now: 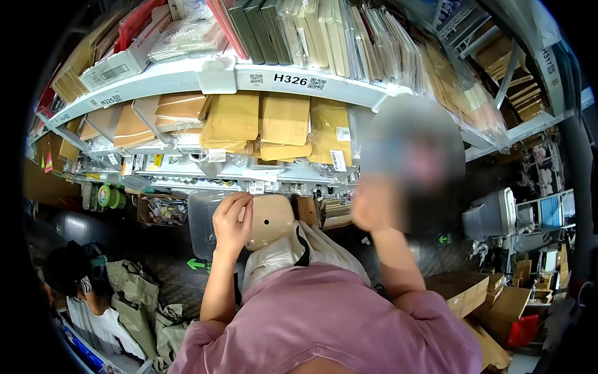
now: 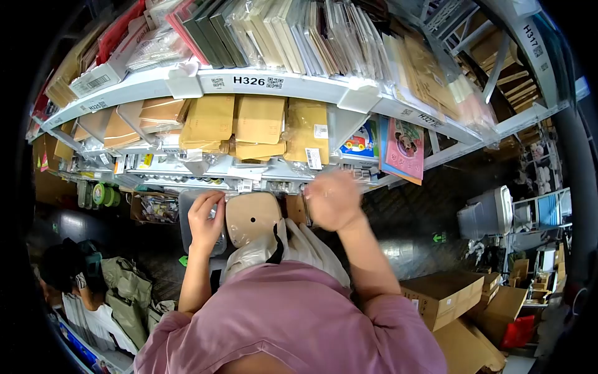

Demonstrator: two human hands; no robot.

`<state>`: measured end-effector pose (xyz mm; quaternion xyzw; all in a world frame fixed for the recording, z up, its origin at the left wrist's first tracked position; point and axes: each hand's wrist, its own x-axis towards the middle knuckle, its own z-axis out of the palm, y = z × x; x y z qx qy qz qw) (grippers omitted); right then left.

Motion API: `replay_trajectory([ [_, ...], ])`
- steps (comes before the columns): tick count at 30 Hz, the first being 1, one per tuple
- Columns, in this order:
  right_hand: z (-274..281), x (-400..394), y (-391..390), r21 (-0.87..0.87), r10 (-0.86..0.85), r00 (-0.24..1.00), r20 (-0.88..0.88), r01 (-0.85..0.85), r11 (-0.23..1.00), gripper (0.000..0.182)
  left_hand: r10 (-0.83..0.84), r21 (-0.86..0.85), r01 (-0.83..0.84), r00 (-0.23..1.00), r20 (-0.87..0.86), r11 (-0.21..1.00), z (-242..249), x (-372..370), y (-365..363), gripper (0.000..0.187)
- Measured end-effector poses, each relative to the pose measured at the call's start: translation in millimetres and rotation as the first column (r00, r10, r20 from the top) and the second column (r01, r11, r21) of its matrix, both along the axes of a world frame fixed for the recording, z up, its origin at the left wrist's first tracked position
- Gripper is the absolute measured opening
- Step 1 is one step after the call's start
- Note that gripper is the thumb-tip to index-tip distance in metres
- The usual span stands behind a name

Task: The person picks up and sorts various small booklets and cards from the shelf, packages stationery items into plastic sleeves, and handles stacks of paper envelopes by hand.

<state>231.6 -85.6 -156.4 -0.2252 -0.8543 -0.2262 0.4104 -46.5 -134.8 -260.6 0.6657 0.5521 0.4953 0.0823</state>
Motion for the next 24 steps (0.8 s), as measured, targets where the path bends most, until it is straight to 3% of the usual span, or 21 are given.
replay_trajectory([
  [1, -15.3, -8.1, -10.6, -0.071, 0.107, 0.988, 0.108, -0.099, 0.992, 0.016, 0.016, -0.026, -0.014, 0.998, 0.057, 1.000, -2.6, -0.3, -2.2, 0.011],
  [3, -45.6, -12.3, -22.5, -0.246, 0.132, 0.980, 0.150, -0.092, 0.965, 0.024, 0.023, -0.044, -0.019, 0.996, 0.090, 0.999, -5.6, -0.7, -7.3, 0.011],
  [4, -53.3, -8.4, -24.3, -0.242, 0.132, 0.980, 0.151, -0.093, 0.966, 0.024, 0.041, -0.065, -0.035, 0.995, 0.096, 0.997, -8.1, -0.5, -9.6, 0.010],
  [11, -76.3, 27.2, -13.9, -0.433, -0.059, 0.997, -0.041, 0.036, 0.901, 0.026, 0.109, -0.214, -0.053, 0.960, 0.257, 0.975, -29.5, 36.9, -16.9, 0.008],
  [13, -92.6, 33.3, -10.1, -0.514, -0.176, 0.975, -0.132, 0.085, 0.854, 0.022, 0.126, -0.336, 0.003, 0.924, 0.361, 0.942, -39.9, 56.9, -14.3, 0.010],
  [15, -119.3, 43.5, -7.6, -0.723, -0.356, 0.861, -0.363, -0.020, 0.691, 0.014, 0.237, -0.444, 0.150, 0.674, 0.700, 0.884, -67.1, 83.4, -8.0, 0.018],
  [16, -139.9, 50.9, -2.3, -0.804, -0.509, 0.658, -0.555, -0.267, 0.531, 0.015, 0.276, -0.445, 0.214, 0.536, 0.798, 0.870, -70.2, 95.8, 0.1, 0.021],
  [17, -159.4, 58.5, 3.9, -0.758, -0.678, 0.398, -0.618, -0.531, 0.379, 0.016, 0.313, -0.432, 0.280, 0.383, 0.869, 0.857, -72.6, 108.8, 9.8, 0.027],
  [18, -164.4, 68.0, 14.0, -0.600, -0.825, 0.165, -0.541, -0.763, 0.240, 0.026, 0.315, -0.433, 0.268, 0.389, 0.866, 0.861, -72.7, 121.5, 21.5, 0.027],
  [20, -176.3, 82.9, 36.2, -0.397, -0.919, 0.088, -0.385, -0.914, 0.079, 0.037, 0.428, -0.377, 0.362, -0.070, 0.901, 0.852, -68.3, 143.1, 50.9, 0.045],
  [21, -175.2, 84.3, 45.9, -0.265, -0.946, 0.065, -0.316, -0.964, 0.022, 0.038, 0.436, -0.366, 0.392, -0.103, 0.894, 0.844, -69.3, 149.3, 63.7, 0.051],
  [23, -180.1, 79.9, 61.5, -0.207, -0.933, 0.095, -0.348, -0.978, -0.022, 0.039, 0.442, -0.355, 0.420, -0.130, 0.888, 0.835, -64.6, 162.6, 92.3, 0.058],
  [24, -182.9, 77.5, 63.4, -0.157, -0.921, 0.120, -0.371, -0.985, -0.065, 0.039, 0.438, -0.391, 0.397, -0.031, 0.899, 0.831, -58.8, 172.6, 102.5, 0.055],
])
